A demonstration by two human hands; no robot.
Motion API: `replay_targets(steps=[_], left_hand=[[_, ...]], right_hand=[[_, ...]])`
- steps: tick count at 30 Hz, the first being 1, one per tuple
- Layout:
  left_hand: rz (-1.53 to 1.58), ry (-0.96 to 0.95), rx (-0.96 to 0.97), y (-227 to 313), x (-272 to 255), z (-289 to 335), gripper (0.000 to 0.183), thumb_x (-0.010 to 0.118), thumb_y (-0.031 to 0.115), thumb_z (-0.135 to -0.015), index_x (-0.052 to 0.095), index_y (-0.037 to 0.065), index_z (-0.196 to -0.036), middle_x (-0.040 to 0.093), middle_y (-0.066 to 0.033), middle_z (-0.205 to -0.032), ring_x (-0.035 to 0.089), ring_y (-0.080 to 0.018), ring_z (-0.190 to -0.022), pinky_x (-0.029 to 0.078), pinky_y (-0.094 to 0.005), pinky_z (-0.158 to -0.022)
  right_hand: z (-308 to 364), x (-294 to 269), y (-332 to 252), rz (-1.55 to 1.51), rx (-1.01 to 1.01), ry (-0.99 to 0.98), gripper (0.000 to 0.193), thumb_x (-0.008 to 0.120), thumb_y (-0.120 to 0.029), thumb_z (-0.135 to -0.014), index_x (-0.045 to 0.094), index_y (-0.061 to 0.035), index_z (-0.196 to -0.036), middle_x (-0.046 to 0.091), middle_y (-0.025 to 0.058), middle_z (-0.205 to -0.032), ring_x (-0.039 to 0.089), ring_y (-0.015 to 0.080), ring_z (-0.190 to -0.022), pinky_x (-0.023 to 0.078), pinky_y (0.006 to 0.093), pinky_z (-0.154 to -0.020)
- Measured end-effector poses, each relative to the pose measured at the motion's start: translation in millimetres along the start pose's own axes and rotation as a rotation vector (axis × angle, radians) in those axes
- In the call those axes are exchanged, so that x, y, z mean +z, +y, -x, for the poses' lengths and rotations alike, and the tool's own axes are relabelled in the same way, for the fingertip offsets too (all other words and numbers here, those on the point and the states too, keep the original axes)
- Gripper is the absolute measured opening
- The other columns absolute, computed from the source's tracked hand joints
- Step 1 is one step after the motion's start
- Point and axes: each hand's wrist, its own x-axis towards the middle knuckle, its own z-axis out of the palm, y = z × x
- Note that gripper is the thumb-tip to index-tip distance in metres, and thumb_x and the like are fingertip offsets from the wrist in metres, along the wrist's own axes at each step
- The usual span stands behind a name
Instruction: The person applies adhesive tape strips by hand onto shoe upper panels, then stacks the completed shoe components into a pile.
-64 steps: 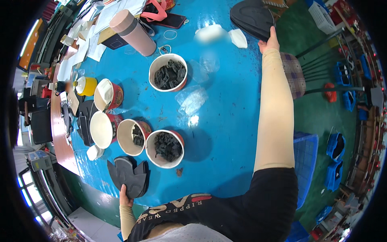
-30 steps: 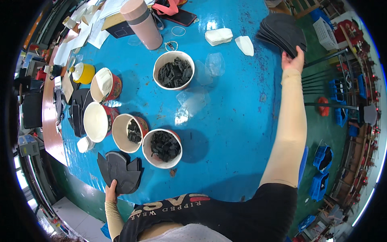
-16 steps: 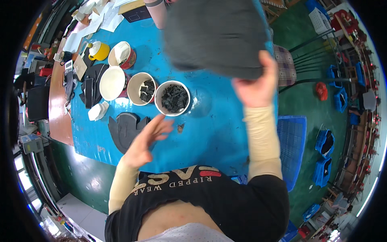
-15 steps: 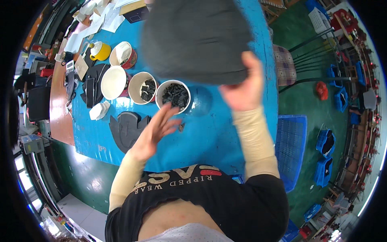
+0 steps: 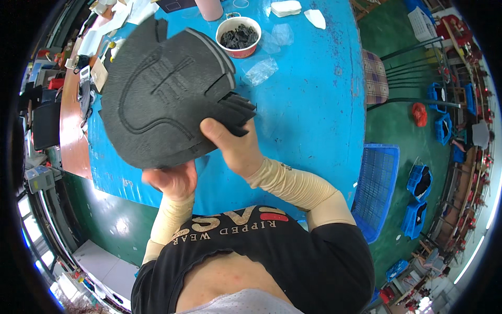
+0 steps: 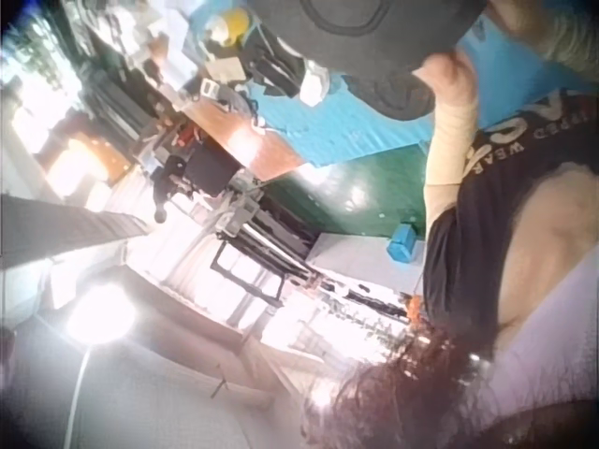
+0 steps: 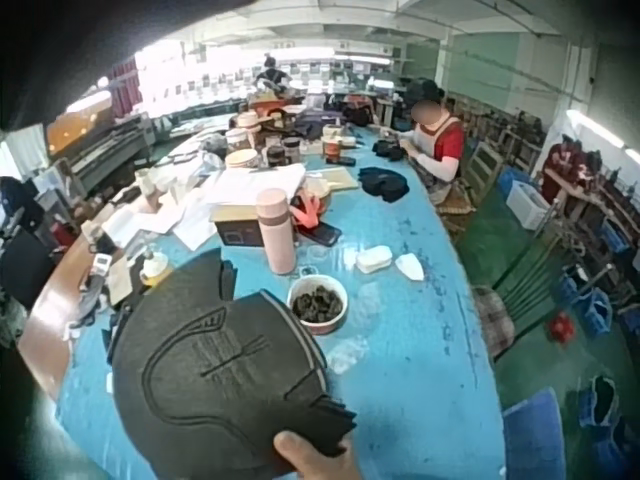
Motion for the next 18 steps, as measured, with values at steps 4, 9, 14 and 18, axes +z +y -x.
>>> replay_targets(steps=[4, 9, 14, 18], left_hand=[[0.05, 0.328, -0.197, 5.3, 3.3, -31.5, 0.052, 0.052, 0.021, -0.077, 0.044, -0.001, -0.123, 0.053, -0.0152, -0.117, 0.052, -0.0284, -0.109, 0.038, -0.0416, -0.098], [0.116, 0.396, -0.079, 48.4, -49.5, -54.0, 0.043, 0.055, 0.019, -0.075, 0.05, 0.001, -0.114, 0.056, -0.0117, -0.112, 0.054, -0.025, -0.105, 0.04, -0.0401, -0.096], [-0.052, 0.485, -0.091, 84.3, -61.6, -29.3, 0.047, 0.055, 0.026, -0.075, 0.05, -0.002, -0.114, 0.057, -0.0136, -0.113, 0.053, -0.0262, -0.105, 0.042, -0.0408, -0.092], [-0.155, 0.601, -0.054, 98.7, -68.5, -6.4, 0.059, 0.055, 0.03, -0.074, 0.044, -0.003, -0.122, 0.056, -0.0182, -0.115, 0.055, -0.0315, -0.103, 0.043, -0.0444, -0.091]], right_hand=[[-10.2, 4.8, -0.5, 0.128, -0.198, 0.044, 0.028, 0.071, -0.014, -0.075, 0.06, -0.0009, -0.097, 0.06, 0.0063, -0.093, 0.05, 0.0172, -0.096, 0.036, 0.0327, -0.089], [-62.0, -57.9, -43.7, 0.51, -0.041, -0.238, 0.033, 0.073, -0.014, -0.074, 0.059, -0.004, -0.102, 0.062, 0.007, -0.096, 0.058, 0.0135, -0.091, 0.048, 0.0274, -0.077], [-229.6, -290.4, -52.8, 1.305, -0.372, 0.741, 0.047, 0.062, -0.037, -0.08, 0.056, -0.0016, -0.111, 0.059, 0.0198, -0.108, 0.057, 0.0331, -0.098, 0.045, 0.0389, -0.085], [-290.8, -324.4, -57.1, 1.613, 0.025, 0.891, 0.062, 0.063, -0.044, -0.076, 0.051, 0.0016, -0.117, 0.054, 0.0213, -0.117, 0.052, 0.0355, -0.108, 0.042, 0.0415, -0.092]])
